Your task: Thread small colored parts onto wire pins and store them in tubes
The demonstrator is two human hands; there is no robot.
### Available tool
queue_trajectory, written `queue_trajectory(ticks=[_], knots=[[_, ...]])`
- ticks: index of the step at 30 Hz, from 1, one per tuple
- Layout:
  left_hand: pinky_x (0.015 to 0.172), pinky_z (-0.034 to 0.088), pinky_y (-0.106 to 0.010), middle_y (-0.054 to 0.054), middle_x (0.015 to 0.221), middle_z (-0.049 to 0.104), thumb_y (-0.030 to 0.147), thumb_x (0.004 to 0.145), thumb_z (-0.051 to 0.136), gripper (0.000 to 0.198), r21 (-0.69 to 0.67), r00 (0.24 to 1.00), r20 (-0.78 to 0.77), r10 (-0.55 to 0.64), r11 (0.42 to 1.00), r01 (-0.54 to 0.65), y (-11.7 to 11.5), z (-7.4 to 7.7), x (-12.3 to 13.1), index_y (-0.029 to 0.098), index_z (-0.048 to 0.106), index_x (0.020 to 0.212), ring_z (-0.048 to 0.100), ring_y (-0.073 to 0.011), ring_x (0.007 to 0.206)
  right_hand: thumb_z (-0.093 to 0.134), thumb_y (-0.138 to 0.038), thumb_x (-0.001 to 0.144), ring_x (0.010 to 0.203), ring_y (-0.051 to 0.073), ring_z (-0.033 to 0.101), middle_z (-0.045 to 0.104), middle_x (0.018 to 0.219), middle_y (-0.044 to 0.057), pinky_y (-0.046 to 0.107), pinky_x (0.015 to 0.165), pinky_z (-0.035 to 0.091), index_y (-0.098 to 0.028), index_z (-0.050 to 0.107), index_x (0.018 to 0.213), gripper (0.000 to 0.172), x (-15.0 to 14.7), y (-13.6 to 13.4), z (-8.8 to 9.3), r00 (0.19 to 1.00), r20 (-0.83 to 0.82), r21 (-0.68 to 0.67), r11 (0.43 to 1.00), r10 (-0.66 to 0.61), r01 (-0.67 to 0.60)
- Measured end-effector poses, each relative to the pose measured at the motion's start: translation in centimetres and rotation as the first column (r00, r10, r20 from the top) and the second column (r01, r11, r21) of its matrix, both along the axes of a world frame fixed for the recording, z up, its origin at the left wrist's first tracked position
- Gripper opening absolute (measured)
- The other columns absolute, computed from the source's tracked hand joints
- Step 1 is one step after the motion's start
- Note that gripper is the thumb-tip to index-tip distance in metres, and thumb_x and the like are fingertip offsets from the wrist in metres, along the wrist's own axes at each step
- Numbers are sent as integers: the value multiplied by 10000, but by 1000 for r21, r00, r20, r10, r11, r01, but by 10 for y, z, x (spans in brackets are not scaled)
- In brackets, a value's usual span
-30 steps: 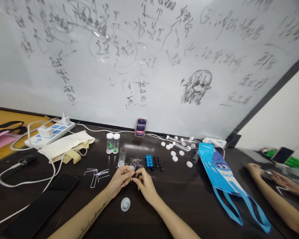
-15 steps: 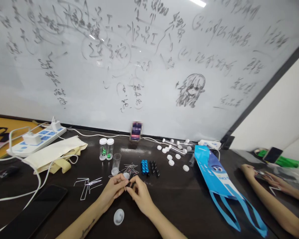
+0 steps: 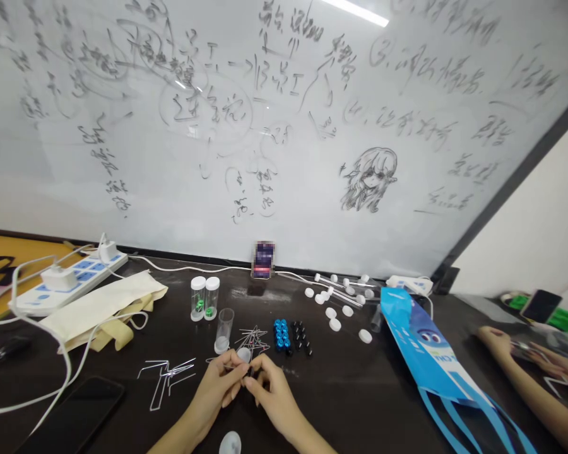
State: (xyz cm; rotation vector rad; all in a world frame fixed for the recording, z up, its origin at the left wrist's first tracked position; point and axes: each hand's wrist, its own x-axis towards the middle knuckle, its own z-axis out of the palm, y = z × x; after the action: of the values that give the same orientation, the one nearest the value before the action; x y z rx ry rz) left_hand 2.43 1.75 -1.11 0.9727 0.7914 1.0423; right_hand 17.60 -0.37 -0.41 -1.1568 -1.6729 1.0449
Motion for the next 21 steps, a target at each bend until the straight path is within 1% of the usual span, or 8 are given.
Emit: queue_trajectory(ticks=[2, 4, 8, 12, 15, 17, 19, 21], knots=[[330, 81, -156, 63, 445, 488, 445, 729, 720, 366, -8, 1000, 3, 19, 1000, -19, 0, 0, 1, 163, 502, 648, 237, -8, 317, 554, -529, 877, 474, 71, 451, 545, 699, -25, 163, 434, 318, -171, 552, 882, 358, -2, 4, -2, 997, -73, -70, 997, 33, -39], [330, 79, -154, 21, 510, 571, 462, 711, 729, 381, -23, 999, 8, 31, 999, -31, 0, 0, 2, 159, 508, 647, 271, -9, 325, 441, -565, 921, 419, 65, 404, 509, 596, -39, 164, 406, 277, -164, 547, 816, 428, -3, 8, -5, 996, -75, -100, 994, 44, -51], [330, 58, -158, 7, 491, 583, 495, 687, 738, 413, -49, 998, 43, 51, 998, -49, 3, -3, 3, 158, 507, 625, 249, -4, 311, 312, -546, 974, 414, 74, 424, 450, 502, -40, 184, 454, 313, -158, 514, 668, 534, -5, 12, -10, 999, 23, -14, 1000, 23, -23], [330, 68, -160, 29, 503, 557, 482, 666, 762, 423, -91, 993, 109, 54, 995, -44, 7, -6, 3, 161, 492, 610, 225, 0, 325, 380, -469, 980, 452, 80, 434, 468, 592, -41, 195, 497, 361, -177, 522, 778, 382, -3, 9, -5, 997, 61, 61, 997, 37, -41], [336, 56, -163, 76, 424, 429, 469, 670, 765, 418, -115, 992, 118, 45, 993, -31, 7, -4, 2, 172, 476, 611, 190, -10, 334, 478, -427, 946, 552, 97, 497, 535, 791, 0, 198, 512, 386, -196, 537, 890, 245, -1, 6, -1, 996, 85, 129, 991, 22, -33], [342, 43, -163, 103, 396, 340, 463, 682, 758, 413, -115, 993, 114, 40, 993, -27, 6, -2, 2, 176, 469, 615, 156, -11, 337, 508, -410, 932, 588, 103, 517, 547, 876, 18, 195, 502, 387, -203, 534, 938, 209, -1, 4, -1, 996, 84, 131, 991, 21, -32], [346, 40, -162, 111, 396, 316, 457, 701, 746, 403, -102, 993, 112, 38, 994, -26, 4, 0, 2, 176, 468, 623, 140, -10, 341, 509, -413, 932, 553, 97, 506, 546, 815, 4, 187, 476, 371, -200, 523, 940, 214, -1, 4, -1, 998, 64, 86, 996, 19, -24], [345, 47, -160, 105, 403, 343, 451, 710, 741, 395, -90, 993, 109, 39, 995, -29, 3, 1, 3, 176, 469, 631, 148, -10, 341, 509, -426, 933, 494, 90, 475, 509, 672, -33, 181, 456, 346, -190, 512, 893, 239, -1, 4, -1, 998, 57, 43, 999, 14, -17]])
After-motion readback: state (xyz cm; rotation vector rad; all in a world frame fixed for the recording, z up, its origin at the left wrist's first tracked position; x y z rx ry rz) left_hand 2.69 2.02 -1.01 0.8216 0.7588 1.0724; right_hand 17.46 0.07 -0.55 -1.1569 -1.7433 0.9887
